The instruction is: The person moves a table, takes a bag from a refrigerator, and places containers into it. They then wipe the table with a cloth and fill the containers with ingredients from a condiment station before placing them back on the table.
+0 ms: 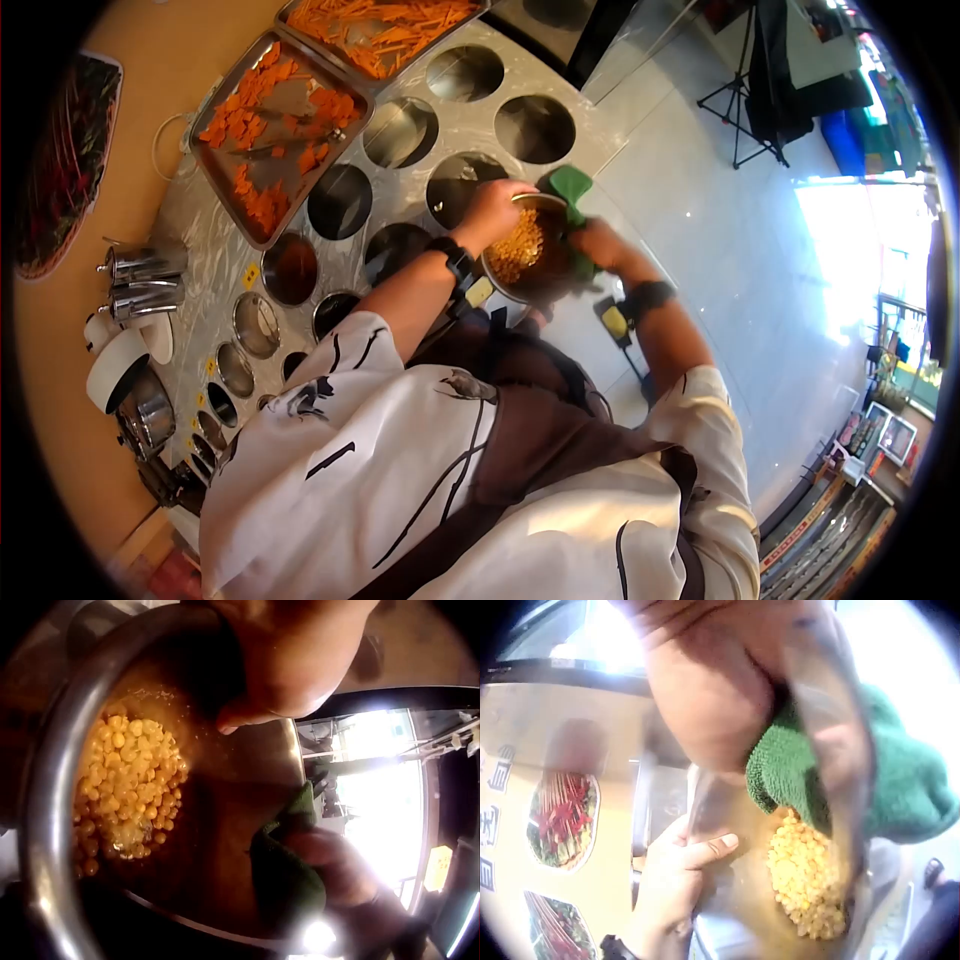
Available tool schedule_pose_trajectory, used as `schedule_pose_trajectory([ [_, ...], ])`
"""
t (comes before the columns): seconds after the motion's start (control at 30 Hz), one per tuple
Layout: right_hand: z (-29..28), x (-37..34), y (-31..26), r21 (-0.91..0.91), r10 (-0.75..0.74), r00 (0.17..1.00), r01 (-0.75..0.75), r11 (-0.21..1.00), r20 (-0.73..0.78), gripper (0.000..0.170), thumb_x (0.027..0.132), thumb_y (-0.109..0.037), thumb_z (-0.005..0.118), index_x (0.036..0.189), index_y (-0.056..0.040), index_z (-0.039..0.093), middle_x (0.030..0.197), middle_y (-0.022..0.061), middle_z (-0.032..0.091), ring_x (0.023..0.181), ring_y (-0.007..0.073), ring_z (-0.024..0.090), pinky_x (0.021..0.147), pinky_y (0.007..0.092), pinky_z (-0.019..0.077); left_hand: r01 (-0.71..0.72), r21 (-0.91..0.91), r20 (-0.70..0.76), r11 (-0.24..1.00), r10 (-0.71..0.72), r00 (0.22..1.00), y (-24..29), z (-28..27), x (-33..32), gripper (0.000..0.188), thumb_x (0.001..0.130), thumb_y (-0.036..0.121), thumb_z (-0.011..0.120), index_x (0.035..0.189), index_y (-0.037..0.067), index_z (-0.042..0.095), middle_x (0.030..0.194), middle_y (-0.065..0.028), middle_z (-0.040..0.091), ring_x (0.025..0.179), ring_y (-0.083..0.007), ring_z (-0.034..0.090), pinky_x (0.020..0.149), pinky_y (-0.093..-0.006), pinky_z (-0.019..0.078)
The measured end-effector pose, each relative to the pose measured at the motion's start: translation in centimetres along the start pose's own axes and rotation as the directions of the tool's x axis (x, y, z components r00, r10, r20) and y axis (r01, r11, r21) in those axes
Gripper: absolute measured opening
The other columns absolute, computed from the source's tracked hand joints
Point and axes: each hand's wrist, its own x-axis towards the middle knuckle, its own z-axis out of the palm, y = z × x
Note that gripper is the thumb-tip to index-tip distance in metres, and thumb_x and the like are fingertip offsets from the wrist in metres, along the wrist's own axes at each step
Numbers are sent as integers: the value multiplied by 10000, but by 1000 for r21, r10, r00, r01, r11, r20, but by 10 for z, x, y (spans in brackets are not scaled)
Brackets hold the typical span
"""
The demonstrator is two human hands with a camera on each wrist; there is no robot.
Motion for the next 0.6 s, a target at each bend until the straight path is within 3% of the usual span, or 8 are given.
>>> schedule_pose_trajectory([
  [0.07,10,-13,20,6,-25,999,26,1000,-29,292,759,-168,524,893,82,594,768,158,620,656,193,586,597,328,474,-39,-32,-100,999,35,994,-9,3,-2,342,653,-67,505,965,5,628,974,-153,634,941,-243,602,817,-299,451],
  [0.17,38,-37,9,339,169,970,-101,935,-178,295,774,-168,526,899,93,580,763,148,612,643,215,589,577,335,475,-43,-77,-230,996,24,973,-6,6,-12,350,654,-86,512,975,-1,623,985,-138,639,937,-228,606,817,-284,451],
  [0.27,80,-6,48,629,318,906,-77,774,-280,287,730,-157,563,873,91,591,755,135,606,677,231,586,598,366,461,202,-314,-449,928,-332,830,-10,17,-29,276,719,-53,510,967,0,619,951,-158,640,896,-233,618,785,-292,463],
  [0.37,92,-19,13,809,411,852,27,587,-326,289,725,-147,562,887,92,580,777,145,606,688,233,586,596,369,457,429,-180,-641,885,-436,632,4,35,-52,245,769,29,524,1002,-9,586,876,-157,641,809,-268,618,717,-344,463],
  [0.43,82,-26,-3,754,453,822,-45,655,-345,326,713,-160,569,906,103,560,818,196,609,713,264,601,609,376,461,410,-231,-649,882,-454,611,7,39,-61,255,767,36,518,1011,-12,578,878,-162,636,810,-281,613,715,-354,458],
  [0.5,73,-8,15,329,213,881,-70,942,-423,358,695,-191,584,892,106,558,828,239,608,759,316,613,621,389,467,404,-295,-654,866,-491,576,4,34,-64,266,766,42,511,1019,-15,570,880,-168,632,810,-293,608,714,-364,453],
  [0.57,46,8,24,136,148,926,-106,985,-348,351,680,-240,602,796,91,598,744,240,612,745,345,620,629,397,476,470,-306,-261,828,-548,795,-11,3,-50,290,749,30,507,1030,0,573,896,-174,626,837,-319,597,736,-364,449],
  [0.6,29,6,11,-26,43,961,-52,998,-274,337,701,-198,600,845,107,590,731,203,616,659,277,604,584,377,464,436,-267,-156,859,-485,861,-11,-13,-37,312,749,15,513,1056,3,567,916,-154,630,842,-271,600,741,-336,454],
])
